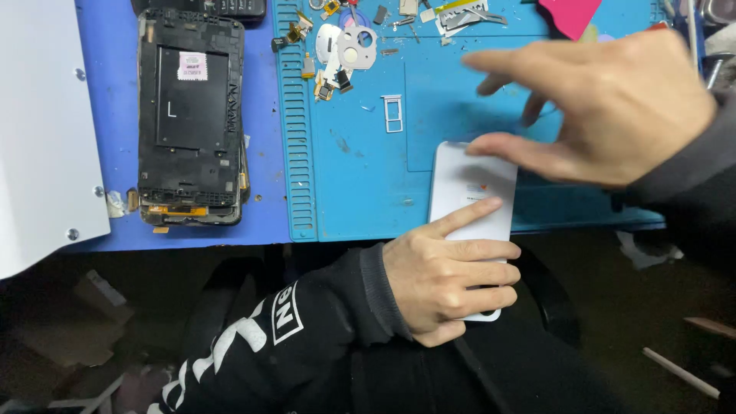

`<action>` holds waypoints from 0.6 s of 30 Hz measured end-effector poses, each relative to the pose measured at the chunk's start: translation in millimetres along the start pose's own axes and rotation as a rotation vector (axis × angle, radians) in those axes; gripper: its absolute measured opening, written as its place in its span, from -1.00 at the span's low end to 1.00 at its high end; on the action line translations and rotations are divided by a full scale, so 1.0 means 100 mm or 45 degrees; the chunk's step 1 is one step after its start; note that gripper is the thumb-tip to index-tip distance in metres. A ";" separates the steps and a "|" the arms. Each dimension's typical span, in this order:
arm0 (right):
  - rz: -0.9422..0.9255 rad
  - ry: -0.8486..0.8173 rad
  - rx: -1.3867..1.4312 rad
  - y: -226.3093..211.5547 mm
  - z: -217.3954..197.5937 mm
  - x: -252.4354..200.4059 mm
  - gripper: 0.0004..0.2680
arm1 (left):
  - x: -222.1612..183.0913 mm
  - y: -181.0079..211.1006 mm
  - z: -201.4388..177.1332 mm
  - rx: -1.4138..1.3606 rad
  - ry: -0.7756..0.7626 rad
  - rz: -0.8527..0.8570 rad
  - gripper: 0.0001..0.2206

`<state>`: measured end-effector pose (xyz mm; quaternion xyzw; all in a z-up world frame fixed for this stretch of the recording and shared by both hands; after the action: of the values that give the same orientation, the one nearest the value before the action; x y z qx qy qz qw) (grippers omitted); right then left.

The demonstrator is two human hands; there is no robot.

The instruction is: Cleaning and prying open the back cover of a smartphone on a repair workbench.

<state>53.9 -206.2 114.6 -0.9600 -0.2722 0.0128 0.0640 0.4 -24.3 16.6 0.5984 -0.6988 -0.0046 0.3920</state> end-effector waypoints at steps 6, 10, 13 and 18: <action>0.095 0.065 0.113 0.23 -0.10 -0.31 -0.54 | 0.01 0.03 -0.02 0.009 -0.018 0.002 -0.55; 0.390 0.183 0.158 0.14 -0.12 -0.41 -0.71 | 0.08 0.08 -0.04 0.103 0.000 0.046 -0.59; 0.470 0.222 0.220 0.12 -0.14 -0.44 -0.71 | 0.12 0.06 -0.01 0.205 0.030 0.071 -0.69; 0.581 0.272 0.343 0.26 -0.13 -0.43 -0.73 | 0.08 0.00 0.05 0.286 0.112 0.057 -0.84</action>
<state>31.8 -252.5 124.0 -0.9753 -0.0365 -0.0382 0.2145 -2.4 -33.5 17.5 0.6223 -0.6902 0.1087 0.3529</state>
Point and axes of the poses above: each hand's wrist, its own x-axis towards the middle knuckle, its own z-axis out of the palm, y = z × x, the point moved 3 cm from there along x, towards the middle knuckle, and after that the axes turned 5 degrees about x, right-handed, at the moved point
